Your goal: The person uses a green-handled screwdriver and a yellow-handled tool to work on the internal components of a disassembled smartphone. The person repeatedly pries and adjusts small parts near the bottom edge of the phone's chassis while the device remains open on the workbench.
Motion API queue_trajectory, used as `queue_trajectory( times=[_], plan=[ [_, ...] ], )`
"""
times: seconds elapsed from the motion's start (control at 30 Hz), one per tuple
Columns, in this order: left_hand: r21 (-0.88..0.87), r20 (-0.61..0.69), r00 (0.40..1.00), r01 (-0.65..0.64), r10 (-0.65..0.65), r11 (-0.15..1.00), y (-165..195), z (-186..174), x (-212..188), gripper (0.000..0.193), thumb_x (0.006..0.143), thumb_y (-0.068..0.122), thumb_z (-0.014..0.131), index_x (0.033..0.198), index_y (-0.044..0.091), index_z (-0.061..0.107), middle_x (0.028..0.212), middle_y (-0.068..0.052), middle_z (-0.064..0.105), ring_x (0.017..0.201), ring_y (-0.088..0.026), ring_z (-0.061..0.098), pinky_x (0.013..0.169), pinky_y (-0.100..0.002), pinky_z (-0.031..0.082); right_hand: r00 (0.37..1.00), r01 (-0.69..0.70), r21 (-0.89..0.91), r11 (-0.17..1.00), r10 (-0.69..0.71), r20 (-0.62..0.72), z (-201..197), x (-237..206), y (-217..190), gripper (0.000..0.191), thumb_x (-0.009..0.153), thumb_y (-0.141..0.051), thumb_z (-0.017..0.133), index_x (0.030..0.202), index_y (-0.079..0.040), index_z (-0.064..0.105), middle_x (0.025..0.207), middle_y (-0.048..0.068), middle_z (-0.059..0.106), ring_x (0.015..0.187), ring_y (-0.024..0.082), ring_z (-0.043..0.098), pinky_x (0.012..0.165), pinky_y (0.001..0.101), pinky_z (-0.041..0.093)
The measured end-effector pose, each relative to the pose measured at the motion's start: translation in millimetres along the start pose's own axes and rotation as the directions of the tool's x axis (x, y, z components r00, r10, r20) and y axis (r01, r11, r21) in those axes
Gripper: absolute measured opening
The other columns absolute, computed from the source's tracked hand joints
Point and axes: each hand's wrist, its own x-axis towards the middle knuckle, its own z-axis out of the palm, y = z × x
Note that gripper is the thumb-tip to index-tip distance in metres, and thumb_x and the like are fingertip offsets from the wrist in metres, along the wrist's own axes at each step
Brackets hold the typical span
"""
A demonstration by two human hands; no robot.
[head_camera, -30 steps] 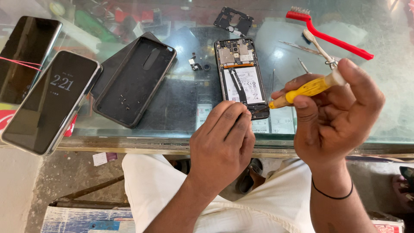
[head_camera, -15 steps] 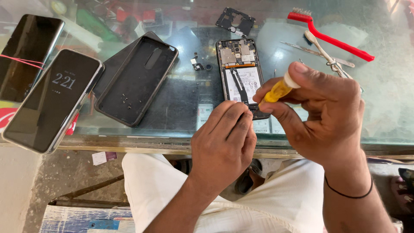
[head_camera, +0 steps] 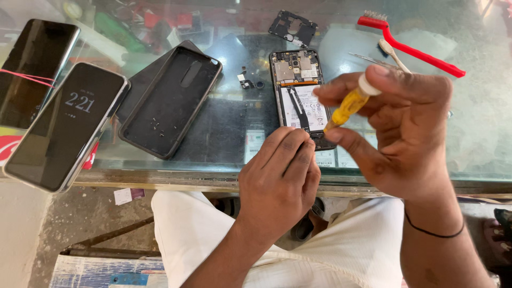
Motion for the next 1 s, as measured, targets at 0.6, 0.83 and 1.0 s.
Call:
queue_trajectory(
  times=[0.6,0.83,1.0],
  plan=[
    [-0.015,0.009,1.000,0.009,-0.008,1.000,0.7,-2.9,0.7,0.013,0.090,-0.001,0.072,0.102,-0.003,0.069,0.110,-0.009,0.067,0.111,-0.026,0.068,0.086,-0.036,0.059,1.000,-0.015,0.031,0.999,0.015,0.000,-4.4,-11.9,0.2,0.069,0.096,0.012,0.065,0.146,-0.006,0.022,0.120,0.027,0.063,0.096,0.028,0.075,0.086,0.0352,0.068],
    [-0.016,0.011,1.000,0.014,-0.014,1.000,-0.6,-1.8,1.8,0.012,0.090,-0.001,0.072,0.101,-0.004,0.069,0.109,-0.009,0.068,0.110,-0.025,0.069,0.086,-0.035,0.060,0.999,-0.026,-0.043,0.999,0.025,-0.025,-3.4,-9.1,3.9,0.082,0.085,0.006,0.078,0.142,-0.007,0.020,0.110,0.024,0.065,0.094,0.028,0.074,0.077,0.0302,0.066],
    [-0.012,0.011,1.000,0.028,-0.028,1.000,0.5,-0.8,1.6,0.009,0.093,-0.001,0.073,0.101,-0.003,0.070,0.109,-0.009,0.068,0.110,-0.025,0.069,0.086,-0.034,0.060,0.989,0.057,-0.201,0.978,-0.083,-0.119,-1.1,-9.7,6.1,0.087,0.082,0.003,0.084,0.142,-0.008,0.022,0.110,0.026,0.057,0.095,0.029,0.075,0.075,0.0297,0.064]
  ],
)
